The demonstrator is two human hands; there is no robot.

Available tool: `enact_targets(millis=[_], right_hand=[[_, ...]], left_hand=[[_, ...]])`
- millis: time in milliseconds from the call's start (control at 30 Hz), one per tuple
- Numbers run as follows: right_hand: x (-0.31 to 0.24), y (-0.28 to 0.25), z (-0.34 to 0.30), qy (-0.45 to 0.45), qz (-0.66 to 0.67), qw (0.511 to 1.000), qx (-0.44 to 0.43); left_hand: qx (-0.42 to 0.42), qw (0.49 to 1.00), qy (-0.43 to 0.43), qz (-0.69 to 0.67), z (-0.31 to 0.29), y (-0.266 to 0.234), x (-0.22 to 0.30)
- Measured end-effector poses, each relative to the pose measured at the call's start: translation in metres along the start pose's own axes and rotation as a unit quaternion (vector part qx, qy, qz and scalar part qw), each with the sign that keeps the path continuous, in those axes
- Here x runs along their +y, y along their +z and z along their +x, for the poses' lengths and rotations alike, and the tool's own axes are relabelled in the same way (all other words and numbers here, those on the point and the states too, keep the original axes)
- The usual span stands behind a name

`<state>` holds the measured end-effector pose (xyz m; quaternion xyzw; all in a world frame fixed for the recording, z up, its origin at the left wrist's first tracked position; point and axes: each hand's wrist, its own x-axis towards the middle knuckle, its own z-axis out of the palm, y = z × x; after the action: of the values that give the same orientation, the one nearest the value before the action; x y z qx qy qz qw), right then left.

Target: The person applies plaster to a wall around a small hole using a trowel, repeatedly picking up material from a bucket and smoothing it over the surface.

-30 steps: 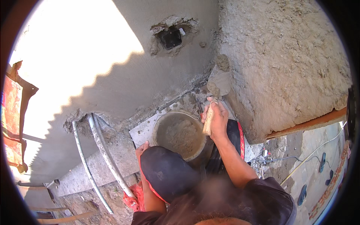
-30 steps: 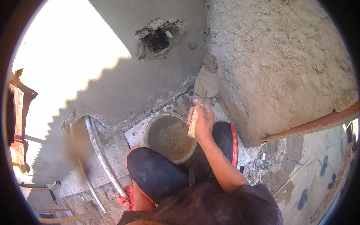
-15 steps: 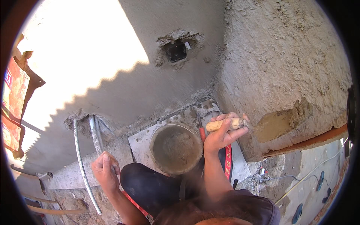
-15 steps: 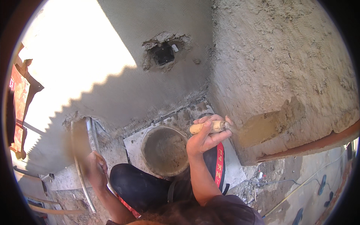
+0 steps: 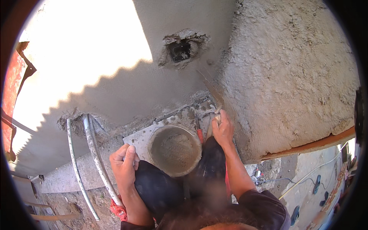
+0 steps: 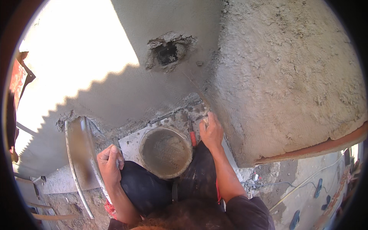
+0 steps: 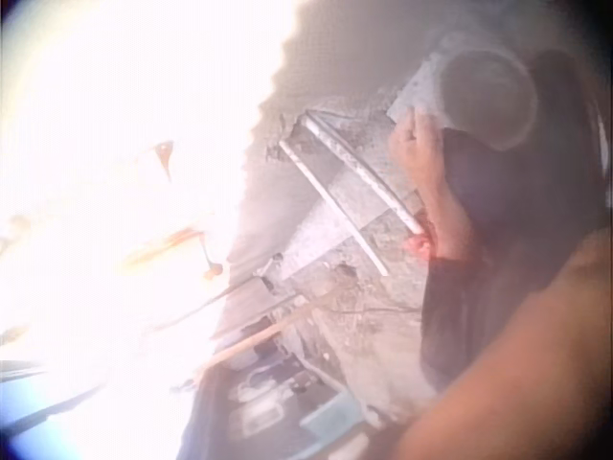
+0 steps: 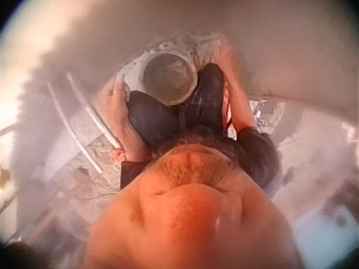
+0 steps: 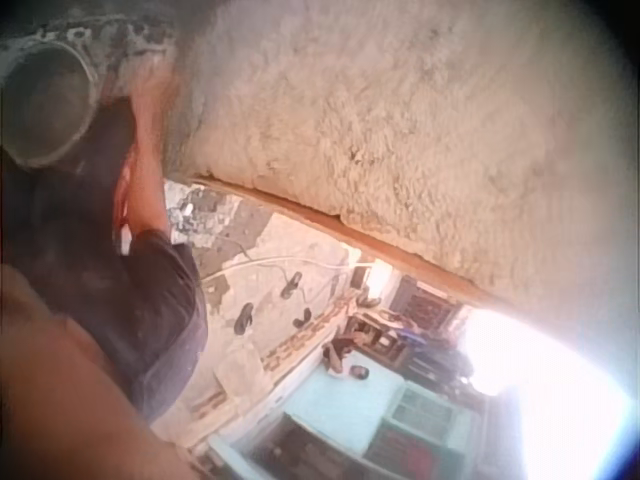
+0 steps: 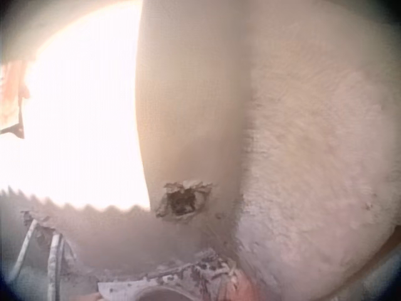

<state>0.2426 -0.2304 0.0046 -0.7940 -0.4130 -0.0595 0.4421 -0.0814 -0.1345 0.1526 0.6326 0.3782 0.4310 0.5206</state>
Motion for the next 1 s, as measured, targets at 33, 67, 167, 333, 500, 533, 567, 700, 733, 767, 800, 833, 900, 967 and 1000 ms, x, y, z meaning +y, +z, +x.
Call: enact_targets(millis=[33,67,167,333,500,533,567,700,733,767,800,833,900,967,1000], right_hand=[[-0.014,-0.022,0.012,0.04,-0.029,0.997,-0.065],[-0.015,-0.044,0.024,0.01,-0.083,0.993,-0.086],[-0.018,-0.093,0.069,-0.083,-0.191,0.972,-0.106],[-0.072,-0.137,0.159,-0.22,-0.397,0.875,-0.168],[-0.124,-0.138,0.209,-0.239,-0.462,0.833,-0.189],[-0.129,-0.14,0.219,-0.252,-0.476,0.821,-0.191],[-0.133,-0.139,0.228,-0.264,-0.487,0.81,-0.194],[-0.152,-0.136,0.267,-0.286,-0.528,0.777,-0.188],[-0.16,-0.136,0.275,-0.3,-0.534,0.77,-0.178],[-0.166,-0.137,0.283,-0.314,-0.539,0.763,-0.167],[-0.171,-0.138,0.29,-0.328,-0.544,0.756,-0.157],[-0.175,-0.141,0.296,-0.328,-0.557,0.746,-0.162],[-0.182,-0.146,0.308,-0.328,-0.579,0.726,-0.172],[-0.183,-0.155,0.319,-0.359,-0.578,0.72,-0.138],[-0.183,-0.158,0.325,-0.374,-0.577,0.716,-0.121]], left_hand=[[0.002,1.0,0.0,0.001,-0.003,0.002,0.004],[-0.008,1.0,-0.003,0.0,-0.001,0.008,0.004],[-0.109,0.994,0.016,0.026,0.033,0.031,0.001],[-0.079,0.921,0.115,0.363,0.172,0.084,0.024],[0.027,0.94,0.064,0.334,0.235,0.162,-0.011],[0.045,0.95,0.052,0.303,0.236,0.173,-0.012],[0.064,0.958,0.039,0.276,0.235,0.181,-0.014],[0.085,0.972,-0.004,0.221,0.238,0.195,-0.017],[0.089,0.974,-0.014,0.208,0.24,0.194,-0.017],[0.092,0.976,-0.025,0.195,0.242,0.194,-0.018],[0.096,0.978,-0.035,0.183,0.244,0.193,-0.018],[0.096,0.981,-0.045,0.163,0.243,0.195,-0.017],[0.096,0.985,-0.065,0.125,0.242,0.198,-0.016],[0.113,0.986,-0.052,0.115,0.242,0.202,-0.017],[0.121,0.986,-0.045,0.109,0.242,0.204,-0.018]])
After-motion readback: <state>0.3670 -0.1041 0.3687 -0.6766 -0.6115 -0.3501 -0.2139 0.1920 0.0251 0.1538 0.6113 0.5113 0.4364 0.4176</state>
